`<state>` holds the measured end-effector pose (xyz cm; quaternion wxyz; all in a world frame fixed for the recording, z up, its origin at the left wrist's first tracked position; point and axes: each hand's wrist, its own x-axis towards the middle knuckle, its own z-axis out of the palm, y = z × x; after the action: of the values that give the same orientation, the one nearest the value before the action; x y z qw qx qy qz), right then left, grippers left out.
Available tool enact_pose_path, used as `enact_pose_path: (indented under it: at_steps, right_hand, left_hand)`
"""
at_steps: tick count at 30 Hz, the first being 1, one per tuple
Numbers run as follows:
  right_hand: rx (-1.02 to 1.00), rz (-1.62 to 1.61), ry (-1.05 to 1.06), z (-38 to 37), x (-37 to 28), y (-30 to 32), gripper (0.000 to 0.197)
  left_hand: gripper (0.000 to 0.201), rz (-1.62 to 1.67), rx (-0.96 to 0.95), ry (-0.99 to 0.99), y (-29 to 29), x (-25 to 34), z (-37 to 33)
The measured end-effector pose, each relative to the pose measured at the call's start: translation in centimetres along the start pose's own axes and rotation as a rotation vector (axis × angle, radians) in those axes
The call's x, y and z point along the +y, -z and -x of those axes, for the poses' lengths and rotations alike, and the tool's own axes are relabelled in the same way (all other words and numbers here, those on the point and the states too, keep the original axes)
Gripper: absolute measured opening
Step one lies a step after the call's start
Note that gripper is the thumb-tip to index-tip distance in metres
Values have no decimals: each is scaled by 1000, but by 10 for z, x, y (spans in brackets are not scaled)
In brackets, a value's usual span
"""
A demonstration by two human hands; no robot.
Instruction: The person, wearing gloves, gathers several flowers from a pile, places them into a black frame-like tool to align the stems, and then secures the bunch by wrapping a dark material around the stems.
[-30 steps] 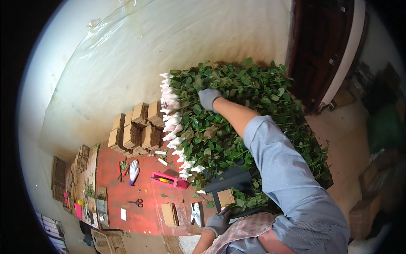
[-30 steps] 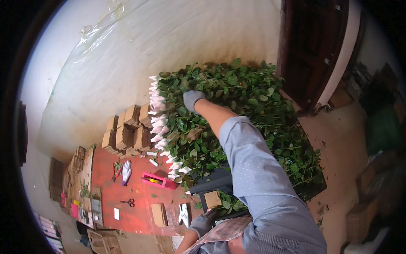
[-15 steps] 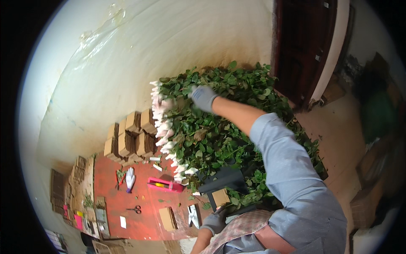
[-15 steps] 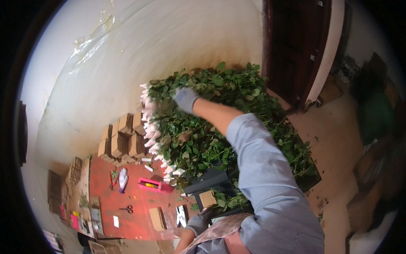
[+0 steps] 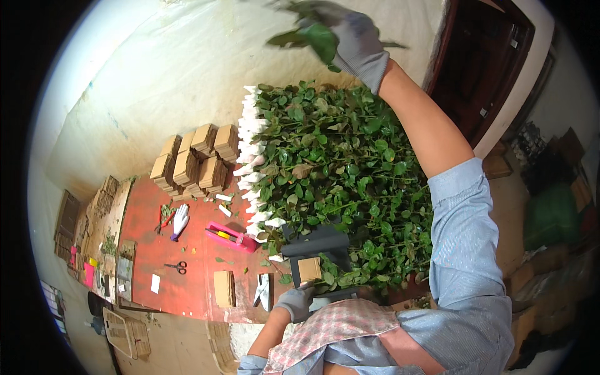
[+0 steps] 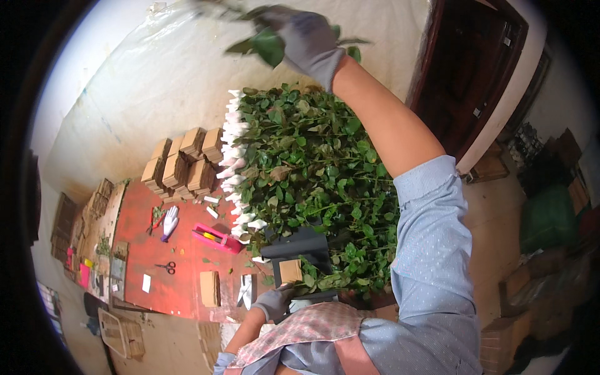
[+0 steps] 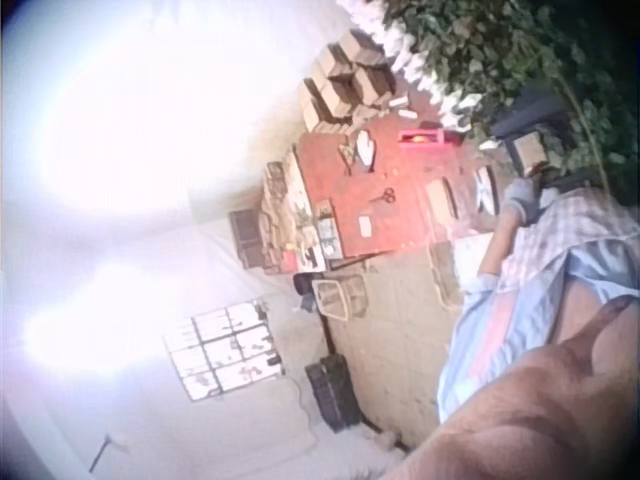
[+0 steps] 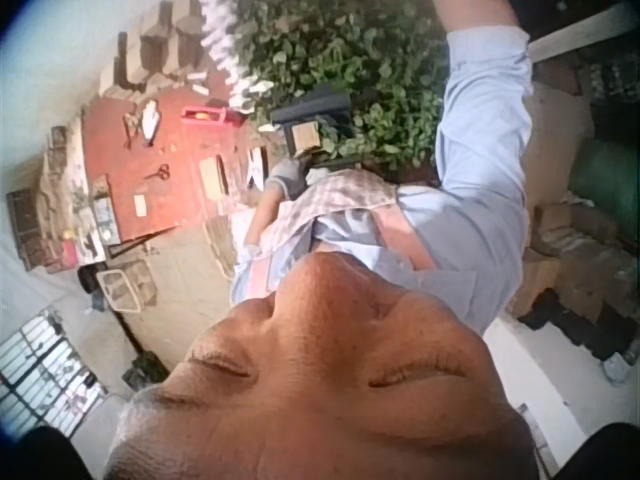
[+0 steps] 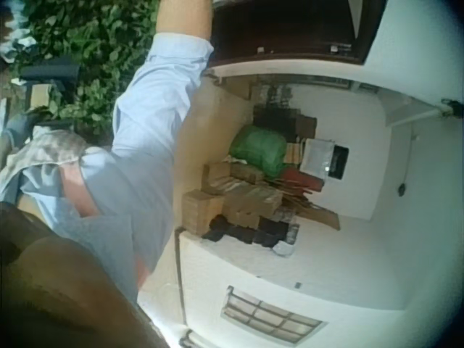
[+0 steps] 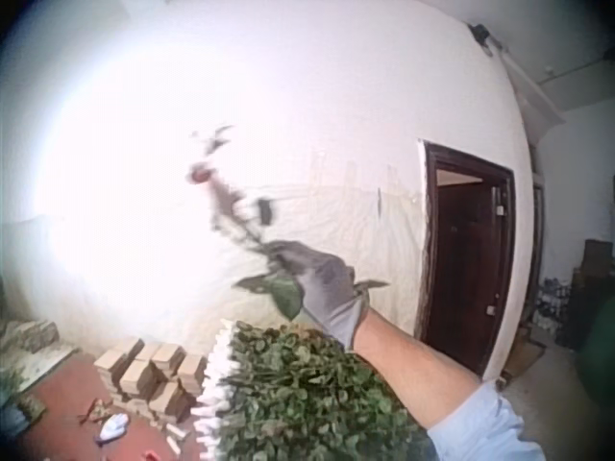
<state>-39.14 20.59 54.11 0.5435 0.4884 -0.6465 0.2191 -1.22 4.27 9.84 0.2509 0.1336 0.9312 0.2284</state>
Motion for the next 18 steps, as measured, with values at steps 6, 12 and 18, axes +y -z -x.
enact_pose_path:
  at_steps: [6,12,18]
  right_hand:
    - [-868,76,276,46,-109,14,20]
    - [-1189,-370,94,209,-174,63,23]
    - [-1652,-573,-321,369,-229,61,44]
  left_hand:
    - [47,-13,-33,70,9,10,3]
    - [37,40,-23,112,13,18,2]
    - [44,61,-21,130,6,12,5]
